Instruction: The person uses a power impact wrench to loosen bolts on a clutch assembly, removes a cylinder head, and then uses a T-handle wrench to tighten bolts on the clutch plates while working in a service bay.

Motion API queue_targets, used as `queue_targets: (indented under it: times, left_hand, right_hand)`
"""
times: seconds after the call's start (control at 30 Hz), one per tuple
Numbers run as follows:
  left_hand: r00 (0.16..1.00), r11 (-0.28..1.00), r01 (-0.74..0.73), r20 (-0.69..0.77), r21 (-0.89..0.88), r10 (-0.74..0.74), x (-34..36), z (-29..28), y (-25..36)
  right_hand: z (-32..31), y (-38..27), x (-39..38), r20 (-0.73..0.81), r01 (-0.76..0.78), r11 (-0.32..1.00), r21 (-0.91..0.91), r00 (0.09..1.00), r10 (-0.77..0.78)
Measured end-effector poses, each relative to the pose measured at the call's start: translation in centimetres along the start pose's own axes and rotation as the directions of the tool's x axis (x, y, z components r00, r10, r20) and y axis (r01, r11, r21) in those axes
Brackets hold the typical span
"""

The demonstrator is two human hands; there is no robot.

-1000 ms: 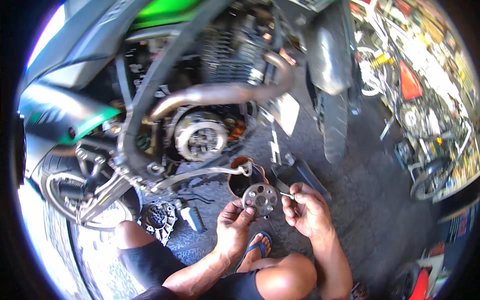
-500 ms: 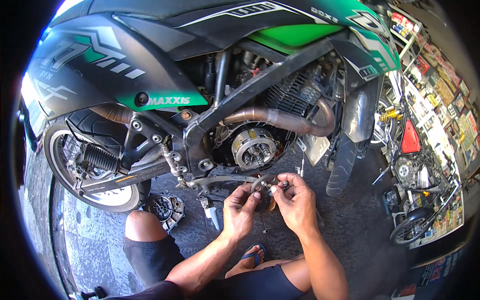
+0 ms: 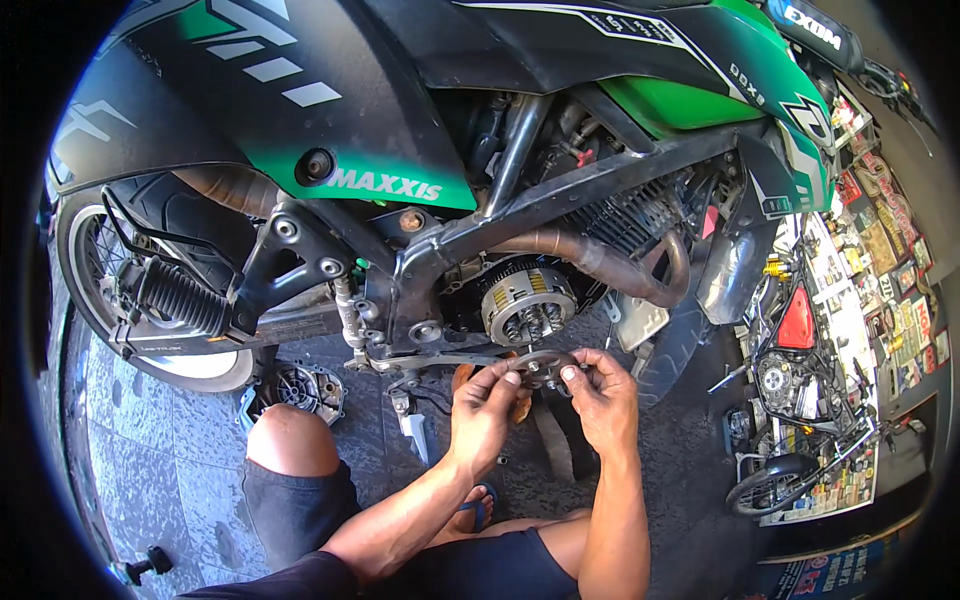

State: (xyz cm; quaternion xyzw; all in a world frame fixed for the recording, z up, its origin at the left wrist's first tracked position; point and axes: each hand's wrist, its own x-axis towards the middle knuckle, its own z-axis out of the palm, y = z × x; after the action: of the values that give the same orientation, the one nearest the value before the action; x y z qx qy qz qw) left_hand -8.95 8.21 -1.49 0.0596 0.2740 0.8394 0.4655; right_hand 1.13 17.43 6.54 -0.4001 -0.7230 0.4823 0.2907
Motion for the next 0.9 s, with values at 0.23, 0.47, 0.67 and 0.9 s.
queue_targets:
  times: [0.23,0.47,0.67,0.9]
  left_hand:
    - [0.863,0.762,0.493,0.125,-0.419,-0.49,1.4,-0.4,-0.9]
    - [0.797,0.647,0.603,0.359,-0.466,-0.485,2.9,-0.5,-1.1]
    - [0.822,0.693,0.57,0.307,-0.442,-0.48,3.2,-0.2,-1.0]
    - [0.843,0.717,0.537,0.255,-0.444,-0.473,3.6,-0.2,-0.9]
  right_hand:
    - [-0.6,0.7,1.2,0.097,-0.026,0.985,0.171,0.995,0.01]
    - [-0.2,1.5,2.8,0.076,0.025,0.971,0.238,0.996,-0.045]
    - [0.2,1.8,3.0,-0.011,0.076,0.979,0.189,0.997,-0.076]
    - [0.6,2.6,3.1,-0.125,0.143,0.989,-0.027,0.981,-0.146]
